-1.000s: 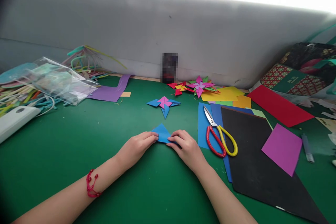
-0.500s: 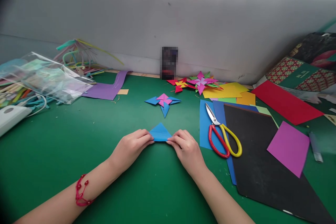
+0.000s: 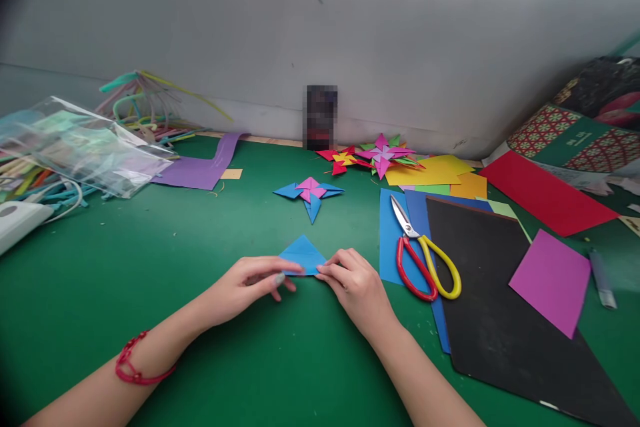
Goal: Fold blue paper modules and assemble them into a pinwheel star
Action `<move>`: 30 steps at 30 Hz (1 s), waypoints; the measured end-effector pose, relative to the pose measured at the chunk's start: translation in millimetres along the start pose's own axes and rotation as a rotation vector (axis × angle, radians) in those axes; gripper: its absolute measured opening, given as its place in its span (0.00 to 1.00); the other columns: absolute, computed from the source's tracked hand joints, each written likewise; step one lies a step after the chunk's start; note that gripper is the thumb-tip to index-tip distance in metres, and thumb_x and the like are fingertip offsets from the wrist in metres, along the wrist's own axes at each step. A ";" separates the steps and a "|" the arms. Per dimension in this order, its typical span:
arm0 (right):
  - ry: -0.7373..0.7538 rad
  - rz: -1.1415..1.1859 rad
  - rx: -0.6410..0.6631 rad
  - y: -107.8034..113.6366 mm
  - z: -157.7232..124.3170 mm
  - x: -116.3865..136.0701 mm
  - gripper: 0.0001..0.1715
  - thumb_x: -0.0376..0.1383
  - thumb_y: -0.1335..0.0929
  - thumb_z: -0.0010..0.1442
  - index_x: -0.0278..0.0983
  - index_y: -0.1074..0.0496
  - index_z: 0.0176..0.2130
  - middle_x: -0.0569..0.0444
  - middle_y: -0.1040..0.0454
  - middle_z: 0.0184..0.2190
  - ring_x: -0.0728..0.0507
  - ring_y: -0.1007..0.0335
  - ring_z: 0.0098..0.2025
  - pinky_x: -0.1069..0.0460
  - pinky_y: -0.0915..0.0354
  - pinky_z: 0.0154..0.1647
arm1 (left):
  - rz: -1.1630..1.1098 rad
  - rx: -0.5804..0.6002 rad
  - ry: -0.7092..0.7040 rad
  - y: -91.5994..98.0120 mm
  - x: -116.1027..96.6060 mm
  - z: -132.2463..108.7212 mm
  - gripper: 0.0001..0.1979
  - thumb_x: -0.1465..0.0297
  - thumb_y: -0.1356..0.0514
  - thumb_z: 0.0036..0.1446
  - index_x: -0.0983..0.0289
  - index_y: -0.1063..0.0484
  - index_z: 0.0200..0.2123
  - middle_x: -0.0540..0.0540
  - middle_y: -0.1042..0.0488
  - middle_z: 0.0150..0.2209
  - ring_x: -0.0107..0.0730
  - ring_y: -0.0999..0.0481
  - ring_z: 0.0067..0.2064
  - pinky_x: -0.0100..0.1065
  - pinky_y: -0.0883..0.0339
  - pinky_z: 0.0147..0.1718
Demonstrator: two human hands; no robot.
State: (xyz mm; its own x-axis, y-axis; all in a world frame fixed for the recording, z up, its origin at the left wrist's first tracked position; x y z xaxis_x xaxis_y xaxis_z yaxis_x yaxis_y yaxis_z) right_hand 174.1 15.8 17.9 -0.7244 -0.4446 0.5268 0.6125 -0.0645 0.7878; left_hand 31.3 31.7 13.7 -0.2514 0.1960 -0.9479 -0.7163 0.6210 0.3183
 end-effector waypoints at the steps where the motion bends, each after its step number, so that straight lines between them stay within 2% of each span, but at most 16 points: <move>1: -0.006 -0.001 0.001 0.0 0.2 -0.1 0.10 0.35 0.37 0.59 0.39 0.27 0.32 0.51 0.30 0.30 0.45 0.35 0.33 0.51 0.37 0.33 | -0.013 -0.149 0.021 16.9 4.7 1.2 0.17 0.66 0.51 0.58 0.58 0.36 0.50 0.55 0.36 0.54 0.34 0.28 0.45 0.31 0.30 0.37; 3: -0.015 -0.002 0.006 -0.2 0.6 -0.3 0.10 0.35 0.37 0.59 0.39 0.27 0.32 0.51 0.31 0.30 0.45 0.35 0.33 0.51 0.37 0.33 | 0.060 -0.589 0.037 63.5 10.1 -8.4 0.21 0.66 0.49 0.57 0.54 0.44 0.55 0.53 0.47 0.60 0.36 0.39 0.56 0.35 0.36 0.47; 5: -0.020 -0.004 0.008 -0.5 0.6 -0.5 0.10 0.35 0.37 0.59 0.39 0.27 0.32 0.51 0.31 0.30 0.46 0.35 0.33 0.51 0.37 0.33 | 0.218 -0.945 0.023 99.5 6.5 -28.3 0.23 0.67 0.48 0.56 0.53 0.46 0.56 0.51 0.50 0.61 0.36 0.49 0.60 0.40 0.46 0.54; 7: -0.021 -0.008 0.005 -0.4 0.4 -0.7 0.10 0.36 0.37 0.59 0.39 0.27 0.31 0.51 0.31 0.30 0.46 0.35 0.33 0.51 0.37 0.33 | 0.411 -1.118 0.025 117.7 0.3 -43.3 0.16 0.66 0.47 0.55 0.56 0.34 0.47 0.51 0.42 0.57 0.37 0.49 0.60 0.42 0.54 0.57; 8: -0.021 -0.010 0.003 -0.3 0.3 -0.8 0.10 0.36 0.37 0.59 0.39 0.27 0.31 0.52 0.31 0.30 0.46 0.35 0.33 0.52 0.37 0.33 | 0.470 -1.117 0.040 120.9 0.4 -45.3 0.10 0.66 0.48 0.56 0.58 0.28 0.37 0.51 0.34 0.51 0.37 0.43 0.58 0.42 0.53 0.57; 9: -0.022 -0.011 0.001 -0.1 0.1 -1.0 0.10 0.36 0.37 0.59 0.39 0.27 0.31 0.52 0.30 0.30 0.46 0.35 0.33 0.52 0.37 0.33 | 0.484 -1.074 0.069 121.4 4.0 -44.4 0.13 0.65 0.50 0.57 0.60 0.28 0.27 0.51 0.27 0.42 0.36 0.33 0.51 0.41 0.47 0.54; 10: -0.022 -0.012 0.001 -0.1 0.1 -1.1 0.10 0.36 0.37 0.59 0.39 0.27 0.31 0.52 0.30 0.30 0.46 0.35 0.33 0.52 0.37 0.33 | 0.462 -1.023 0.110 120.3 10.2 -42.8 0.17 0.64 0.52 0.57 0.62 0.31 0.20 0.51 0.25 0.29 0.33 0.26 0.40 0.39 0.40 0.49; 12: -0.022 -0.014 0.003 0.1 0.0 -1.3 0.10 0.36 0.37 0.59 0.39 0.27 0.32 0.52 0.30 0.30 0.46 0.35 0.33 0.52 0.37 0.33 | 0.447 -0.971 0.192 117.0 20.8 -41.0 0.18 0.63 0.51 0.56 0.63 0.34 0.18 0.48 0.31 0.17 0.29 0.28 0.25 0.34 0.32 0.34; 13: -0.021 -0.014 0.005 0.1 0.0 -1.3 0.10 0.36 0.37 0.59 0.39 0.27 0.32 0.52 0.31 0.30 0.46 0.35 0.33 0.52 0.37 0.33 | 0.468 -0.966 0.211 115.6 22.6 -40.3 0.15 0.63 0.49 0.55 0.63 0.34 0.20 0.47 0.33 0.17 0.28 0.29 0.23 0.32 0.32 0.30; 15: -0.018 -0.011 0.010 0.1 0.1 -1.2 0.10 0.36 0.37 0.59 0.39 0.27 0.32 0.52 0.31 0.30 0.46 0.35 0.34 0.51 0.37 0.33 | 0.508 -0.990 0.181 114.5 18.4 -38.8 0.07 0.66 0.46 0.52 0.63 0.32 0.31 0.50 0.29 0.26 0.29 0.27 0.29 0.31 0.32 0.31; 17: -0.017 -0.004 0.015 0.0 0.1 -1.2 0.09 0.35 0.37 0.59 0.39 0.27 0.32 0.51 0.31 0.31 0.46 0.35 0.34 0.51 0.37 0.33 | 0.552 -0.993 0.079 111.7 6.3 -35.6 0.17 0.69 0.45 0.51 0.62 0.37 0.46 0.55 0.31 0.43 0.33 0.29 0.42 0.35 0.33 0.40; 19: -0.020 0.003 0.016 -0.2 0.0 -1.6 0.09 0.35 0.37 0.59 0.39 0.27 0.32 0.51 0.31 0.31 0.45 0.35 0.34 0.51 0.37 0.33 | 0.636 -0.915 -0.030 101.4 -7.7 -29.3 0.23 0.72 0.46 0.53 0.60 0.43 0.53 0.57 0.37 0.51 0.37 0.36 0.52 0.40 0.41 0.50; 21: -0.025 0.008 0.016 -0.3 -0.1 -2.2 0.09 0.36 0.37 0.59 0.39 0.27 0.32 0.51 0.31 0.30 0.45 0.35 0.34 0.51 0.37 0.34 | 0.697 -0.726 -0.128 79.9 -16.4 -19.8 0.18 0.72 0.49 0.56 0.60 0.41 0.51 0.56 0.34 0.49 0.36 0.36 0.52 0.40 0.43 0.52; 25: -0.044 0.013 0.016 -0.4 0.1 -3.8 0.09 0.36 0.37 0.59 0.39 0.27 0.34 0.51 0.31 0.30 0.45 0.35 0.35 0.51 0.37 0.34 | 0.789 -0.205 -0.225 16.1 -12.1 -5.5 0.15 0.65 0.47 0.56 0.61 0.36 0.47 0.57 0.33 0.47 0.37 0.33 0.48 0.39 0.37 0.47; 27: -0.055 0.012 0.012 0.0 0.7 -4.6 0.09 0.36 0.37 0.59 0.40 0.27 0.34 0.52 0.31 0.30 0.45 0.35 0.35 0.51 0.37 0.35 | 0.831 -0.118 -0.238 -0.8 -8.4 -4.9 0.13 0.66 0.48 0.57 0.61 0.35 0.45 0.56 0.32 0.46 0.36 0.33 0.46 0.38 0.37 0.45; 30: -0.062 0.006 0.004 1.0 2.0 -5.0 0.09 0.36 0.37 0.59 0.40 0.26 0.34 0.52 0.31 0.29 0.45 0.34 0.34 0.52 0.36 0.34 | 0.880 -0.124 -0.234 -5.9 -6.2 -5.0 0.11 0.72 0.53 0.60 0.62 0.34 0.43 0.56 0.31 0.43 0.33 0.32 0.43 0.34 0.35 0.40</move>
Point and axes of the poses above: each hand's wrist, its own z-axis towards the middle knuckle, its own y-axis out of the back of the hand, x = y × z, the point moved 8 cm from there along z, towards the middle knuckle
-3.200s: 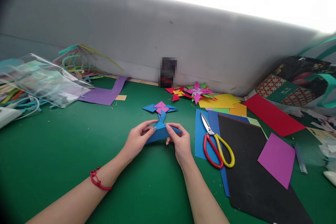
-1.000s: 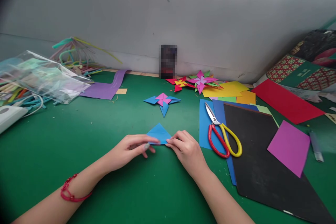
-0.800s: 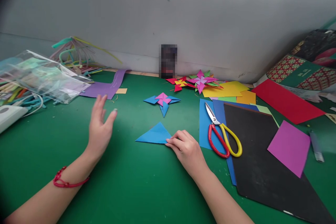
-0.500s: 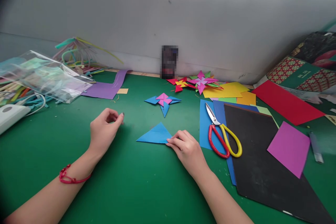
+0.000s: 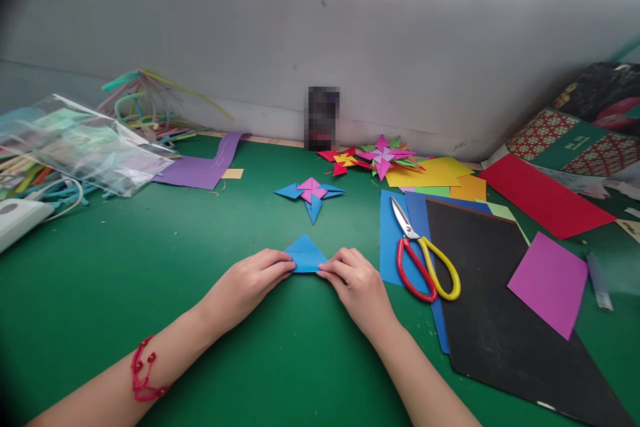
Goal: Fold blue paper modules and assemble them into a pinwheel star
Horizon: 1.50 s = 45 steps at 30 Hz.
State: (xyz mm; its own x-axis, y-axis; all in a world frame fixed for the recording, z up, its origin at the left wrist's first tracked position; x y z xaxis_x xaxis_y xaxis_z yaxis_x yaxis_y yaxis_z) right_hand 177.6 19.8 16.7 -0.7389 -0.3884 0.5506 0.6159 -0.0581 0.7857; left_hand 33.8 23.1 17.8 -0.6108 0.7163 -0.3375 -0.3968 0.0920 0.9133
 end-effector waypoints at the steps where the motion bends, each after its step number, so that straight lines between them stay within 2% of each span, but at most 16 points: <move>1: -0.001 0.001 -0.003 0.4 0.4 0.1 0.09 0.36 0.37 0.59 0.40 0.26 0.34 0.52 0.31 0.29 0.45 0.34 0.34 0.52 0.36 0.34 | 0.011 -0.003 0.000 0.6 0.2 0.0 0.11 0.73 0.53 0.60 0.62 0.34 0.42 0.55 0.30 0.42 0.32 0.31 0.41 0.34 0.35 0.39; 4: -0.018 0.020 -0.014 1.4 1.5 -0.1 0.09 0.36 0.37 0.59 0.41 0.26 0.33 0.53 0.30 0.29 0.45 0.34 0.33 0.52 0.36 0.34 | 0.028 -0.009 0.027 4.6 2.7 1.2 0.11 0.72 0.54 0.60 0.62 0.32 0.37 0.54 0.30 0.36 0.30 0.31 0.37 0.32 0.35 0.36; 8: -0.103 0.078 -0.016 1.3 2.3 -3.6 0.09 0.37 0.36 0.58 0.41 0.26 0.32 0.54 0.31 0.28 0.45 0.33 0.33 0.52 0.36 0.33 | -0.023 -0.051 0.143 10.7 10.8 5.2 0.12 0.69 0.54 0.60 0.62 0.31 0.33 0.52 0.31 0.30 0.29 0.31 0.33 0.30 0.37 0.33; 15: -0.251 0.124 -0.018 0.9 8.3 -12.3 0.13 0.41 0.37 0.57 0.39 0.27 0.28 0.54 0.31 0.26 0.46 0.33 0.28 0.53 0.38 0.28 | -0.245 -0.105 0.333 8.6 29.1 12.2 0.09 0.70 0.50 0.57 0.60 0.31 0.32 0.50 0.29 0.32 0.28 0.30 0.33 0.29 0.37 0.33; 23: -0.382 0.069 0.000 -6.4 16.1 -21.8 0.08 0.40 0.36 0.55 0.40 0.31 0.28 0.55 0.30 0.28 0.45 0.32 0.31 0.52 0.39 0.29 | -0.268 -0.098 0.422 4.3 33.1 13.8 0.06 0.71 0.50 0.57 0.59 0.33 0.34 0.49 0.31 0.35 0.29 0.30 0.34 0.30 0.37 0.34; 28: -0.381 -0.032 -0.050 -6.8 13.6 -20.0 0.07 0.40 0.36 0.55 0.39 0.35 0.29 0.55 0.30 0.28 0.44 0.34 0.30 0.53 0.40 0.25 | -0.177 -0.070 0.411 1.0 29.2 14.9 0.07 0.72 0.52 0.58 0.61 0.35 0.33 0.51 0.33 0.35 0.30 0.32 0.35 0.32 0.38 0.34; 33: -0.349 -0.128 -0.084 -3.2 10.7 -15.1 0.10 0.43 0.37 0.56 0.39 0.36 0.28 0.54 0.31 0.27 0.43 0.35 0.31 0.52 0.41 0.26 | -0.058 -0.043 0.381 0.4 24.7 16.3 0.07 0.72 0.54 0.59 0.63 0.37 0.32 0.51 0.33 0.32 0.32 0.34 0.34 0.34 0.39 0.34; 41: -0.295 -0.218 -0.070 -3.5 14.0 -8.9 0.11 0.42 0.38 0.59 0.39 0.38 0.28 0.53 0.31 0.26 0.43 0.35 0.30 0.52 0.41 0.26 | 0.291 -0.048 0.386 6.2 19.5 17.8 0.09 0.70 0.53 0.58 0.63 0.36 0.30 0.55 0.34 0.30 0.37 0.36 0.33 0.39 0.44 0.33; 45: -0.319 -0.244 -0.058 -4.3 13.3 -10.5 0.11 0.43 0.38 0.58 0.40 0.38 0.28 0.54 0.31 0.26 0.43 0.34 0.30 0.52 0.41 0.26 | 0.331 -0.039 0.394 4.8 19.4 18.4 0.10 0.69 0.53 0.58 0.63 0.36 0.29 0.55 0.34 0.29 0.38 0.37 0.33 0.39 0.45 0.33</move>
Point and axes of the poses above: each hand's wrist, its own z-axis towards the middle knuckle, its own y-axis out of the back of the hand, x = y × z, the point moved 8 cm from there along z, towards the middle knuckle
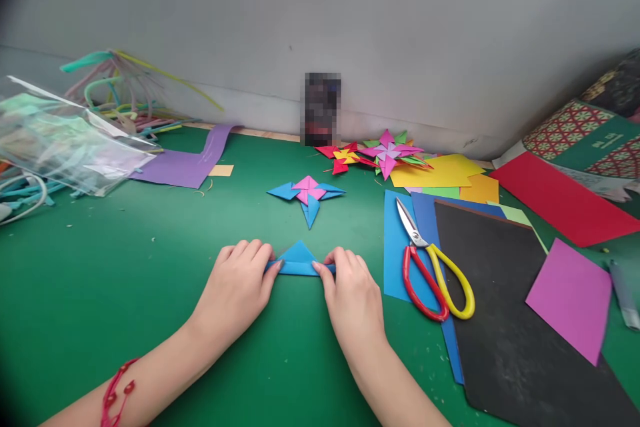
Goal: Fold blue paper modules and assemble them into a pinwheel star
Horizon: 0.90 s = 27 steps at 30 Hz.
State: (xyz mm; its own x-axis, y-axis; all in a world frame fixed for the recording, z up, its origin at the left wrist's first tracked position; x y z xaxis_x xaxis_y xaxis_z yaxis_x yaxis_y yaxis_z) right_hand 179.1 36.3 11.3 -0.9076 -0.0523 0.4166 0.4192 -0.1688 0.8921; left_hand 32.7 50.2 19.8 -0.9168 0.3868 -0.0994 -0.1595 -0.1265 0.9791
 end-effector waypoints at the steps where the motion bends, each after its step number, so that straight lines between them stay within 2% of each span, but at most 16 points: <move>1: 0.003 -0.002 -0.010 0.5 -0.2 0.2 0.11 0.43 0.38 0.58 0.40 0.38 0.28 0.53 0.31 0.26 0.43 0.34 0.30 0.52 0.42 0.26 | 0.002 0.000 0.007 -0.3 0.2 0.0 0.10 0.69 0.53 0.58 0.63 0.36 0.29 0.56 0.34 0.29 0.38 0.36 0.32 0.39 0.46 0.33; 12: -0.001 0.016 -0.041 0.2 0.9 -2.2 0.13 0.44 0.39 0.58 0.40 0.38 0.27 0.53 0.31 0.25 0.43 0.33 0.28 0.52 0.42 0.25 | 0.011 0.021 0.057 -4.8 2.3 -0.4 0.10 0.68 0.54 0.59 0.64 0.37 0.29 0.57 0.34 0.29 0.38 0.35 0.32 0.39 0.45 0.34; 18: -0.055 0.004 -0.001 -1.3 1.1 -4.7 0.12 0.44 0.37 0.57 0.40 0.37 0.27 0.53 0.31 0.25 0.42 0.33 0.30 0.51 0.42 0.25 | -0.006 0.009 0.065 -4.9 3.2 0.7 0.09 0.68 0.53 0.58 0.64 0.37 0.29 0.56 0.34 0.29 0.37 0.35 0.32 0.40 0.45 0.35; 27: -0.042 0.003 0.013 -2.0 1.8 -3.7 0.11 0.43 0.37 0.57 0.39 0.37 0.27 0.53 0.31 0.26 0.43 0.34 0.30 0.52 0.41 0.28 | -0.040 0.042 0.072 -7.4 5.5 2.2 0.10 0.68 0.54 0.58 0.64 0.37 0.30 0.56 0.33 0.30 0.37 0.35 0.33 0.39 0.45 0.35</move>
Point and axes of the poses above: each hand's wrist, its own z-axis towards the middle knuckle, its own y-axis out of the back of the hand, x = y × z, the point moved 8 cm from there along z, towards the middle knuckle
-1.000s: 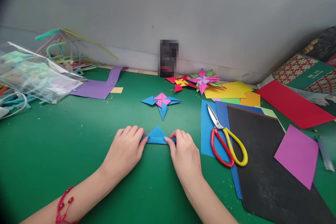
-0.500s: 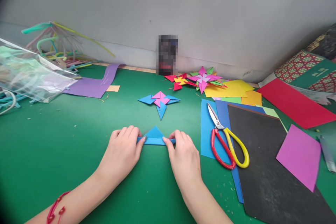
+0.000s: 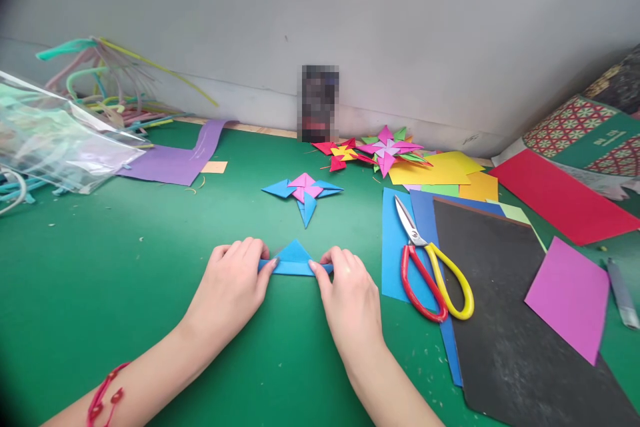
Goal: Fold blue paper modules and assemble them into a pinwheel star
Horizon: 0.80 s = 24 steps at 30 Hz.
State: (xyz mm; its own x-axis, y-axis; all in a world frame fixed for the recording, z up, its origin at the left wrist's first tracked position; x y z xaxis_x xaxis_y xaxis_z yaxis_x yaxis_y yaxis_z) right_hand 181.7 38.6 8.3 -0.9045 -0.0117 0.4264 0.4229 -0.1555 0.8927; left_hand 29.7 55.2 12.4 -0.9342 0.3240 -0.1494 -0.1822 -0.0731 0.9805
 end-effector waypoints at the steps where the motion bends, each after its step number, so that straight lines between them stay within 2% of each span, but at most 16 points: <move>1: 0.004 0.002 -0.002 0.1 0.0 0.3 0.11 0.43 0.37 0.57 0.39 0.37 0.27 0.53 0.31 0.26 0.43 0.34 0.30 0.52 0.41 0.27 | 0.005 0.004 -0.002 -0.2 -0.1 0.0 0.10 0.68 0.54 0.58 0.65 0.37 0.30 0.56 0.33 0.30 0.37 0.35 0.33 0.39 0.44 0.35; 9: -0.018 0.028 0.042 -0.6 1.9 -1.2 0.10 0.42 0.37 0.57 0.39 0.37 0.28 0.55 0.30 0.27 0.44 0.33 0.31 0.53 0.41 0.28 | 0.039 -0.006 -0.037 5.0 -3.4 0.9 0.09 0.69 0.53 0.58 0.65 0.36 0.30 0.56 0.33 0.30 0.37 0.34 0.35 0.41 0.42 0.38; 13: -0.017 0.050 0.054 -1.0 3.1 -2.2 0.10 0.42 0.37 0.56 0.39 0.37 0.27 0.56 0.30 0.27 0.45 0.33 0.30 0.54 0.41 0.28 | 0.043 -0.088 -0.061 9.7 -5.7 -1.0 0.09 0.70 0.51 0.57 0.66 0.34 0.34 0.59 0.33 0.36 0.40 0.34 0.39 0.43 0.40 0.41; 15: -0.008 0.061 0.048 -1.3 3.0 -2.4 0.11 0.42 0.37 0.57 0.39 0.36 0.27 0.56 0.30 0.26 0.46 0.33 0.30 0.54 0.41 0.28 | 0.033 -0.157 -0.154 13.4 -14.2 -5.7 0.10 0.73 0.52 0.57 0.67 0.33 0.39 0.60 0.33 0.42 0.41 0.35 0.44 0.43 0.40 0.45; 17: -0.003 0.074 0.043 -2.0 2.6 -3.0 0.10 0.43 0.37 0.57 0.39 0.36 0.28 0.56 0.30 0.27 0.46 0.33 0.30 0.54 0.41 0.28 | 0.022 -0.187 -0.321 14.6 -29.9 -15.0 0.13 0.77 0.53 0.57 0.69 0.34 0.44 0.60 0.34 0.46 0.41 0.36 0.48 0.42 0.43 0.50; 20: -0.012 0.090 0.050 -3.8 2.0 -4.4 0.11 0.43 0.37 0.56 0.39 0.36 0.28 0.56 0.30 0.27 0.46 0.33 0.29 0.54 0.41 0.27 | 0.016 -0.112 -0.462 7.6 -47.4 -30.3 0.17 0.78 0.52 0.56 0.70 0.38 0.50 0.61 0.35 0.49 0.41 0.36 0.50 0.39 0.41 0.51; 24: -0.025 0.098 0.065 -5.4 2.1 -5.2 0.10 0.42 0.37 0.57 0.39 0.36 0.28 0.56 0.30 0.27 0.45 0.34 0.31 0.54 0.41 0.28 | 0.051 -0.062 -0.502 -0.2 -57.1 -42.3 0.19 0.78 0.53 0.55 0.71 0.39 0.51 0.62 0.34 0.50 0.42 0.35 0.52 0.41 0.40 0.51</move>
State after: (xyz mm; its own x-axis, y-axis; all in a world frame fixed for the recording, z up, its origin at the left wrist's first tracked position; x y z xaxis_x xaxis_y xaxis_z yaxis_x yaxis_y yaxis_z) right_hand 184.2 41.6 1.5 -0.8570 0.0013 0.5152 0.5130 -0.0907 0.8536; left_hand 70.1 -3.2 15.4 -0.6824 0.7309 -0.0072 -0.1727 -0.1516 0.9732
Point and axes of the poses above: each hand's wrist, its own z-axis towards the middle knuckle, its own y-axis out of the back of the hand, x = y × z, the point moved 8 cm from there along z, towards the middle knuckle
